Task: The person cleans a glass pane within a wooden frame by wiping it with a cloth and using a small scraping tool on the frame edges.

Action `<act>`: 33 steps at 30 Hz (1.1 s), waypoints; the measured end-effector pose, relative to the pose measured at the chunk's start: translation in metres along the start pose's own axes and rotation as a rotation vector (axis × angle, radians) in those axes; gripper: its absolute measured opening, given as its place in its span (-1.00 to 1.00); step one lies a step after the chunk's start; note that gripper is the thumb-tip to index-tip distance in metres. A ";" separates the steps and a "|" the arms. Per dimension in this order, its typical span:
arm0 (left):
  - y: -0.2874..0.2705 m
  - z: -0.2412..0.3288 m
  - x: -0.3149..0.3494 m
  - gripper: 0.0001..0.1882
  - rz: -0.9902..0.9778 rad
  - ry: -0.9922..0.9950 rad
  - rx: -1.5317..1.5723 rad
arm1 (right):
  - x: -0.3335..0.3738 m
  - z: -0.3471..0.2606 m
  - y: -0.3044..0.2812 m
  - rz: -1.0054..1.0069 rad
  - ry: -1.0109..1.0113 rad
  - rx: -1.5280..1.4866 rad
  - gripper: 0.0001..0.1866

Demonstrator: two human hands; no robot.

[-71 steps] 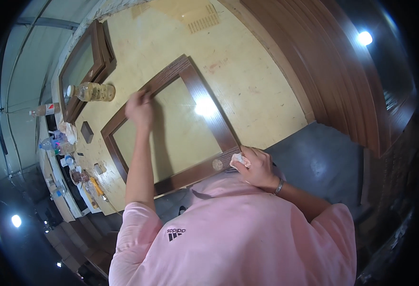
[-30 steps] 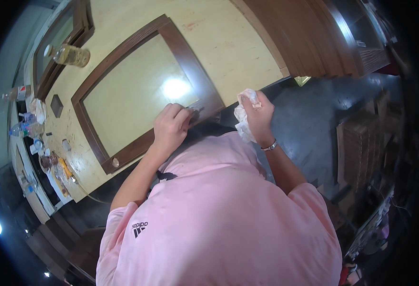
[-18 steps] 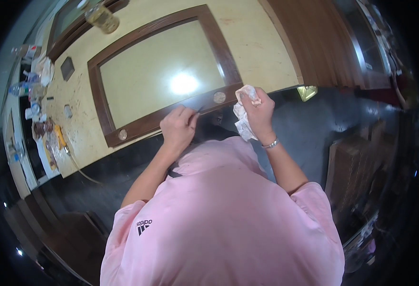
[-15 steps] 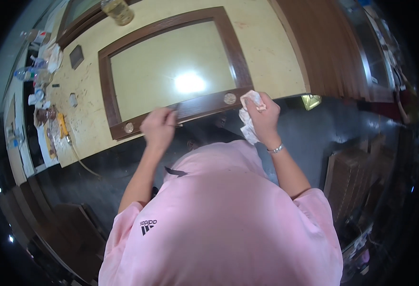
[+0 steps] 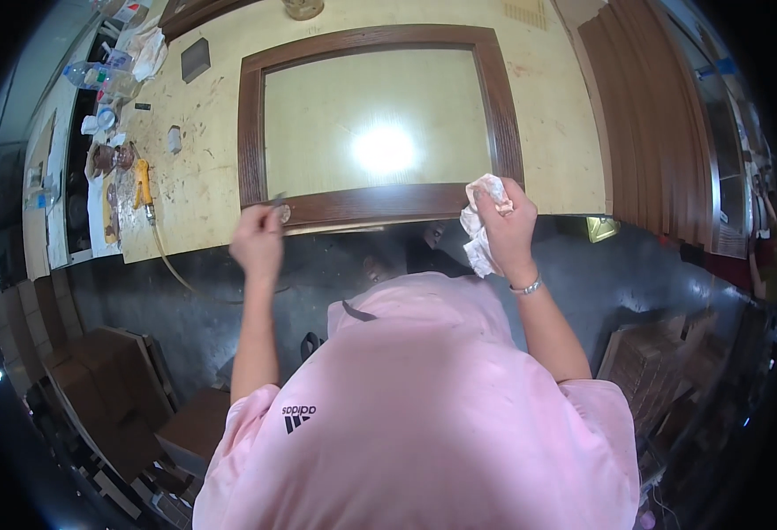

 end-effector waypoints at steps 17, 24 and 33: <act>-0.056 -0.137 -0.075 -0.83 0.327 -0.331 0.156 | -0.036 -0.014 0.081 -0.254 -0.056 0.185 -0.82; -0.074 -0.171 -0.148 -0.81 0.296 -0.260 0.121 | -0.029 -0.029 0.106 -0.018 -0.212 0.514 -0.80; -0.043 -0.167 -0.251 -0.65 0.024 -0.065 -0.337 | -0.024 -0.020 0.123 0.302 -0.200 0.809 -0.80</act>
Point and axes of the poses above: each hand's wrist, its own x-axis away from the middle knuckle, its own y-axis out of the palm, z = x × y, the point moved 7 cm from there along -x, towards the middle knuckle, and after that the axes turned 3 degrees about x, right-handed, at the moved point
